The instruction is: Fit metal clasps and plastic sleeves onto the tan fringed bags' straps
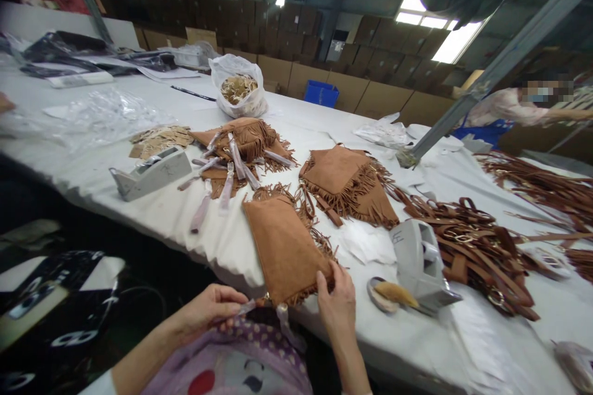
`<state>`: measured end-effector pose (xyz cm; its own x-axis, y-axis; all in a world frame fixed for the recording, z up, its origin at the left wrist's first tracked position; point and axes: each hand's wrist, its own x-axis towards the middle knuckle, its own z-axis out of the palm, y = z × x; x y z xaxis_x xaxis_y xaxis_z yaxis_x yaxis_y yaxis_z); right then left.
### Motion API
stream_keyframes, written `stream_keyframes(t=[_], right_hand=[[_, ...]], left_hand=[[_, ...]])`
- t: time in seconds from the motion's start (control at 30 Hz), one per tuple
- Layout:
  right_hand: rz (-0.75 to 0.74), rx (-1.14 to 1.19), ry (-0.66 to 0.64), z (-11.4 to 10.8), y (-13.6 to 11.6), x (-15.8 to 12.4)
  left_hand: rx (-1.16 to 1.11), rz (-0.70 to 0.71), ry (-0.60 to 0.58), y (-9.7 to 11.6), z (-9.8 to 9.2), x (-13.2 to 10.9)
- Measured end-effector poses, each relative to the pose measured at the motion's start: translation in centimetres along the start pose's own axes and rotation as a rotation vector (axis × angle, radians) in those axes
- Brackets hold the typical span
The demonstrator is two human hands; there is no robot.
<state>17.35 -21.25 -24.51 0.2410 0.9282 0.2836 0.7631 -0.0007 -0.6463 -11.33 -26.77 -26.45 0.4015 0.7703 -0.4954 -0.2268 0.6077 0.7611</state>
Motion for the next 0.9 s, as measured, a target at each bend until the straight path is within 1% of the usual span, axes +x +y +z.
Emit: stream_keyframes(t=[0.07,0.13,0.2,0.27,0.4,0.57,0.63,0.7,0.73,0.77,0.83,0.9], right_hand=[[-0.105,-0.137,0.023,1.6,1.2,0.5],[-0.144,-0.235,0.053,2.9,1.6,0.2],[-0.158,-0.3,0.086,3.4,1.4,-0.3],[-0.172,-0.324,0.1,3.5,1.2,-0.8],[-0.188,-0.327,0.104,3.2,1.1,-0.9],[-0.204,-0.305,0.122,3.3,1.7,-0.6],[-0.239,-0.279,0.182,2.9,1.1,-0.9],[-0.332,-0.236,0.212,2.4,-0.3,-1.8],[-0.401,-0.212,0.188,2.2,-1.2,-2.4],[-0.474,-0.192,0.132,2.0,-2.2,-3.1],[-0.599,-0.167,-0.027,2.1,-3.9,-4.4],[-0.662,-0.151,-0.155,2.6,-4.9,-5.5]], left_hand=[[0.064,0.011,0.009,-0.3,-0.8,-0.8],[0.086,0.018,0.038,-0.6,-1.6,-1.5],[0.063,0.032,0.08,-0.9,-2.1,-1.9],[0.036,0.049,0.111,-1.2,-2.3,-1.9],[0.049,0.004,0.106,-1.5,-1.7,-1.2],[0.065,-0.006,0.05,-1.2,-0.5,-0.2],[0.054,-0.003,0.037,-1.2,0.0,0.1],[0.021,-0.001,0.043,-1.2,0.4,0.5],[0.004,-0.003,0.045,-1.2,0.6,0.6],[-0.011,-0.009,0.041,-1.2,0.7,0.7],[-0.032,-0.015,0.027,-1.1,0.9,1.0],[-0.033,-0.018,0.013,-0.8,1.0,1.1]])
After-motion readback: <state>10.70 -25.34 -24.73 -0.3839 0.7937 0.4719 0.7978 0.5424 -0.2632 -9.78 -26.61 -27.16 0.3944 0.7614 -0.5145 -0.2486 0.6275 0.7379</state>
